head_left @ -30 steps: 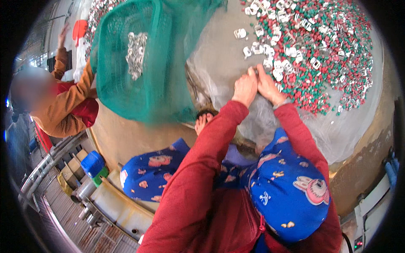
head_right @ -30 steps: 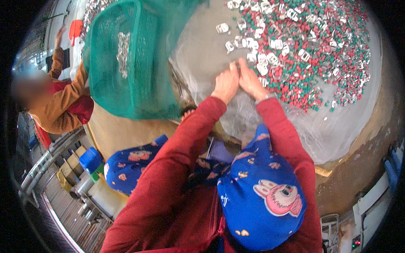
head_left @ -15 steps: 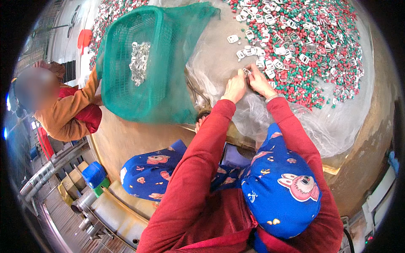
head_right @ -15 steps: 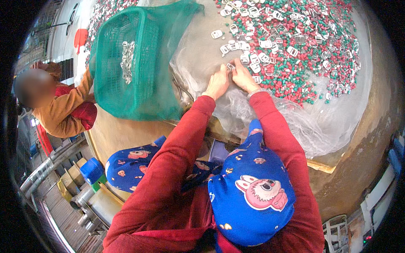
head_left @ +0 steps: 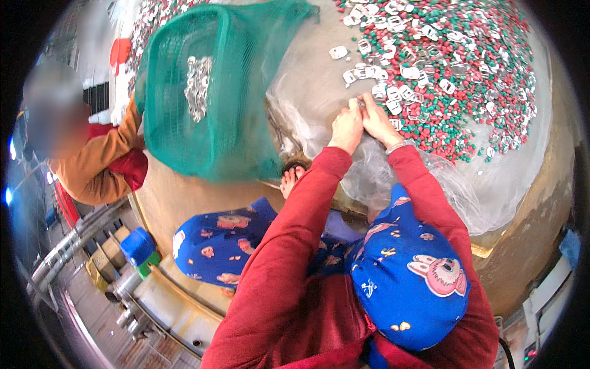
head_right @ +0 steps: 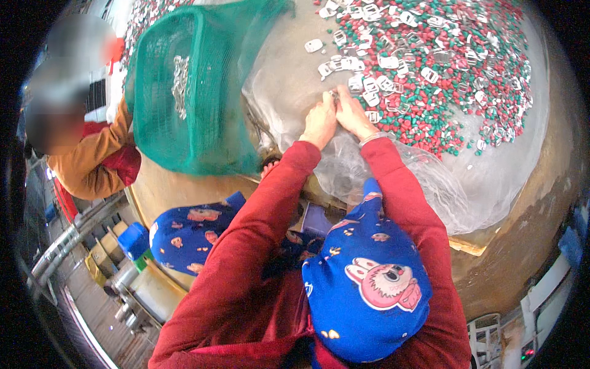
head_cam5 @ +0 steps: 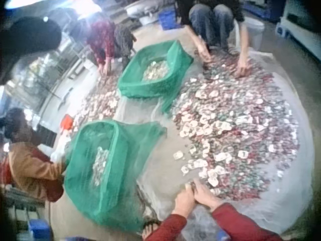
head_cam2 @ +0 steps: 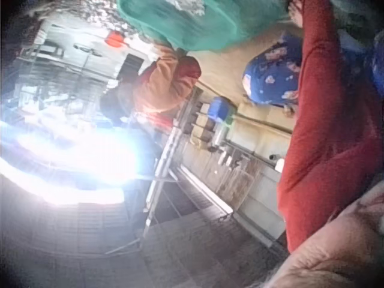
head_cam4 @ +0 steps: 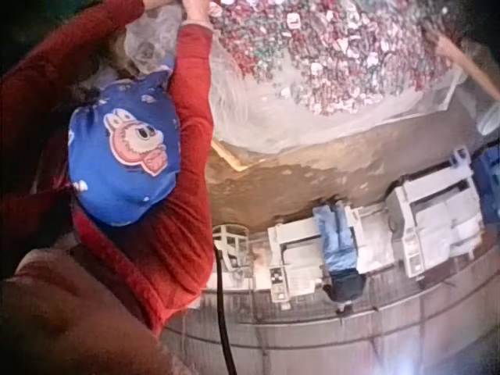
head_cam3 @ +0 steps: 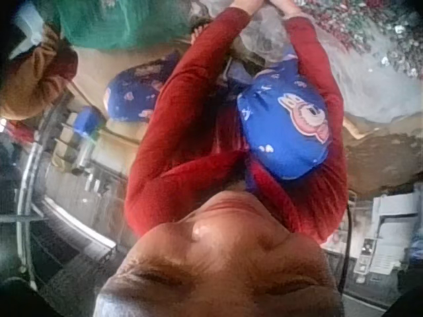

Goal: The person sorts metal tags from a pile of tumbling pellets by hand and trims individual metal tags using pliers.

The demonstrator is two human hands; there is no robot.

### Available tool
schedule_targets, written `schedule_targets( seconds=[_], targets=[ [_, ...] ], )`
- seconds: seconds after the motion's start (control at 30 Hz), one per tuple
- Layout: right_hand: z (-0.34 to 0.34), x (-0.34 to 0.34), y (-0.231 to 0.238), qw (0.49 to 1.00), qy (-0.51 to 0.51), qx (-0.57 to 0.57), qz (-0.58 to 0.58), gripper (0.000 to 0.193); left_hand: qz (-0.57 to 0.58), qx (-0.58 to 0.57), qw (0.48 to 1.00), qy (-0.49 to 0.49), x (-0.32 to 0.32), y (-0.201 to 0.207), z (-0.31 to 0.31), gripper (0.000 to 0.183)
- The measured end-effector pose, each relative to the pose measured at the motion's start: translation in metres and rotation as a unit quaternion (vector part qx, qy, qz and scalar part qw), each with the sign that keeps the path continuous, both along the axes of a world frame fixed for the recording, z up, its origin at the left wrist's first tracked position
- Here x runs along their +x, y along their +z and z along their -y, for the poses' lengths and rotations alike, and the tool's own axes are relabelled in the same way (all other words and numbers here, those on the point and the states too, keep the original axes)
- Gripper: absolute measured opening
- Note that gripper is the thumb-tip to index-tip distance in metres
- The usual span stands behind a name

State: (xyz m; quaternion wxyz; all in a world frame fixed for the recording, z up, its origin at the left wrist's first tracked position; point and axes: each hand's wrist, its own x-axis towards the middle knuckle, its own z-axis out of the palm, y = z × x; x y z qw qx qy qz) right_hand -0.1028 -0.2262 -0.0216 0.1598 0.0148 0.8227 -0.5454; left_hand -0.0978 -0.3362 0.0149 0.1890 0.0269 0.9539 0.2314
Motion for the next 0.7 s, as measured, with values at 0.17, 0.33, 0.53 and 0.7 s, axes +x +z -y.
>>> schedule_targets(
  seconds=[0.17, 0.33, 0.53, 0.7],
  targets=[
    [0.005, -0.016, 0.034, 0.996, 0.048, 0.005, 0.072, 0.028, 0.025, 0.001, 1.0, -0.007, -0.028, 0.019, 0.01, 0.019],
    [-0.003, -0.005, 0.022, 1.0, -0.024, -0.002, 0.008, 0.029, 0.062, 0.027, 0.997, -0.047, -0.032, 0.019, 0.014, 0.022],
    [-0.016, -0.056, 0.113, 0.987, 0.069, 0.14, -0.048, 0.029, -0.073, 0.159, 0.929, 0.326, 0.001, 0.036, 0.042, 0.019],
    [0.062, -0.102, 0.254, 0.957, 0.252, -0.093, -0.11, 0.052, -0.006, 0.155, 0.955, 0.251, 0.038, 0.026, 0.032, 0.017]
  ],
)
